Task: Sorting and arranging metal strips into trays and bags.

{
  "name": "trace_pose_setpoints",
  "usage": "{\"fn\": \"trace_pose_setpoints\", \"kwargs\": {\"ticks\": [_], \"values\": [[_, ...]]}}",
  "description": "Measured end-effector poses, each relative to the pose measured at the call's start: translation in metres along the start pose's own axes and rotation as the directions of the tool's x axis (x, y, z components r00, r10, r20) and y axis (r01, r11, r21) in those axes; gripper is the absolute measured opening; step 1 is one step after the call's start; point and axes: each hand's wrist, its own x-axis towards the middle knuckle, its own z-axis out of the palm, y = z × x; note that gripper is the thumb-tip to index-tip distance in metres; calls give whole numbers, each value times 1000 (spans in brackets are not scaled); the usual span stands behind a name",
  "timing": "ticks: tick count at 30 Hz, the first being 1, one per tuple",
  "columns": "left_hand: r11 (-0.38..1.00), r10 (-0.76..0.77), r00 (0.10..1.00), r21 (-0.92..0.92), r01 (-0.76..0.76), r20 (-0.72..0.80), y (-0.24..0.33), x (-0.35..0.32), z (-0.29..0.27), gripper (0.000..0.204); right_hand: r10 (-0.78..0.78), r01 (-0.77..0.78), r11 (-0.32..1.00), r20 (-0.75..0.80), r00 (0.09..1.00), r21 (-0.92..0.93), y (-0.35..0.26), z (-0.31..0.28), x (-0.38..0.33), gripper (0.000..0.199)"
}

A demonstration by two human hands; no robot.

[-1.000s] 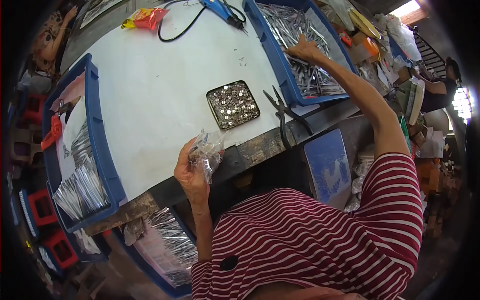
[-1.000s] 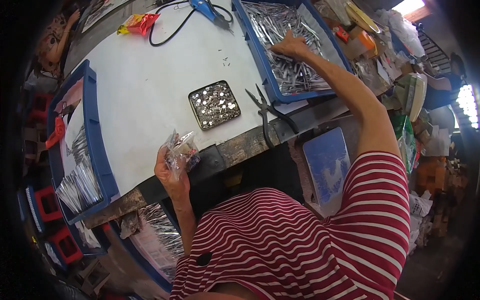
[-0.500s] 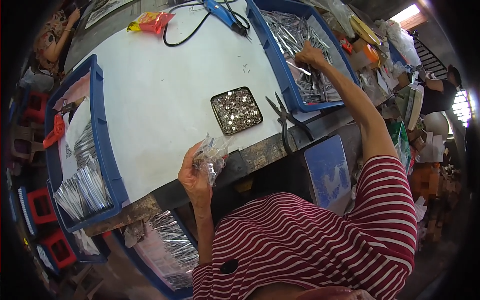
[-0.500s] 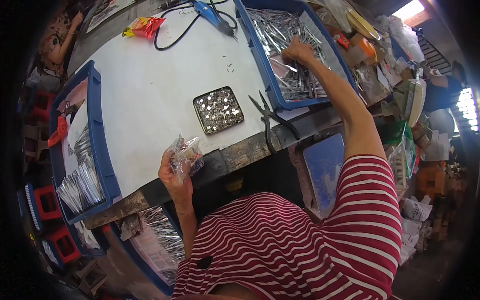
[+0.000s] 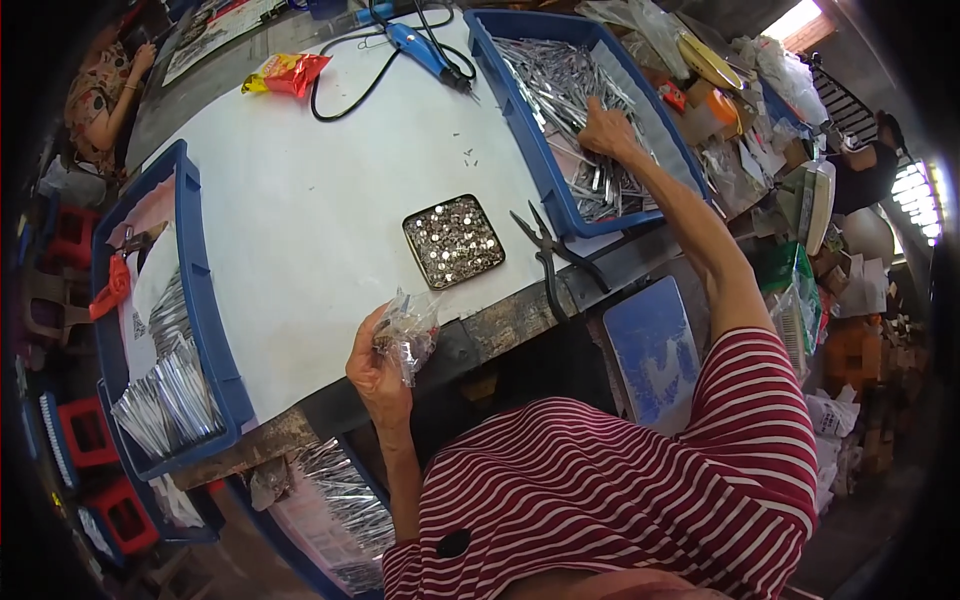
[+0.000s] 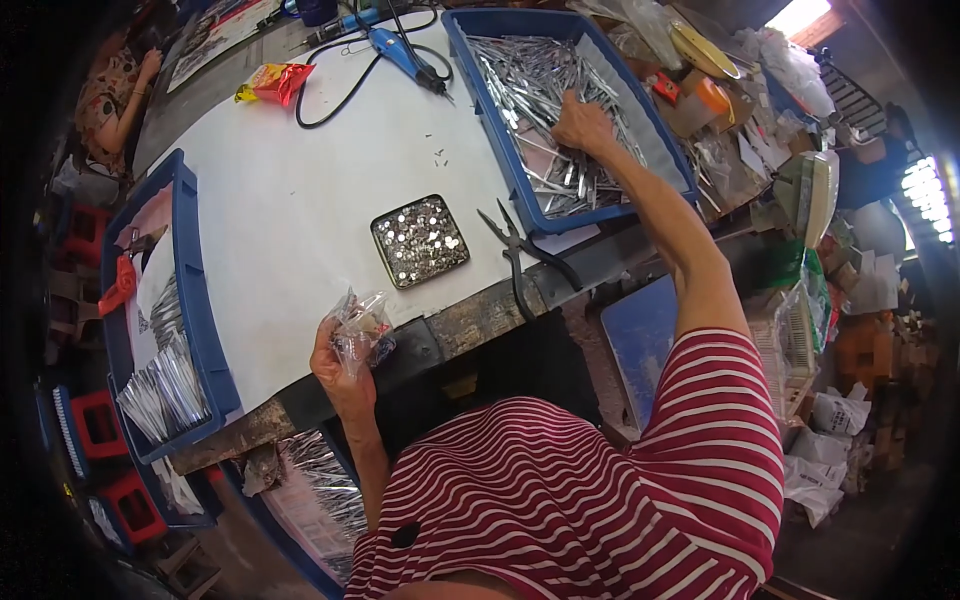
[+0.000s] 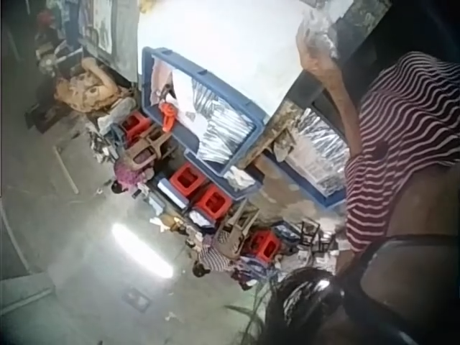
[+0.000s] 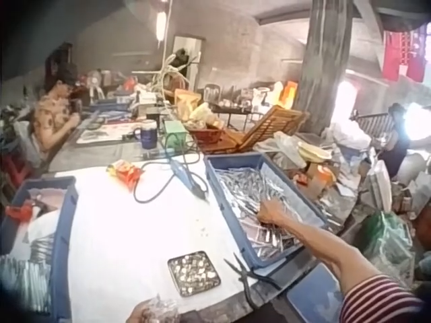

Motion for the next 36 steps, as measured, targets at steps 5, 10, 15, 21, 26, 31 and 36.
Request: {"fn": "trace_pose_setpoints", "kwargs": {"ticks": [5, 10, 15, 21, 26, 31, 36], "values": [[998, -1, 999, -70, -2, -42, -1, 0, -2, 32, -36, 35, 999, 22, 999, 26, 5, 0, 2, 45], [989, -46, 998, -142, 41, -30, -3, 2, -4, 38, -143, 240, 857, -236, 961, 457, 49, 13, 10, 45], [995, -3, 999, -95, -1, -42, -6, 0, -7, 43, -72, 50, 559, -11, 997, 827, 42, -8, 3, 23], [988, -87, 993, -137, 75, -80, 1, 1, 1, 45, -191, 176, 615, -71, 979, 769, 39, -23, 6, 26], [985, -52, 997, -165, 43, -48, -2, 3, 1, 39, -172, 170, 892, -33, 984, 418, 31, -24, 22, 44], [988, -67, 997, -142, 60, -45, -6, -1, -7, 37, -293, 303, 911, -78, 953, 280, 28, -13, 37, 60], [999, 29, 1000, -33, -29, 2, -7, 2, -9, 36, -332, 352, 903, -118, 936, 245, 8, -55, 46, 50]]}}
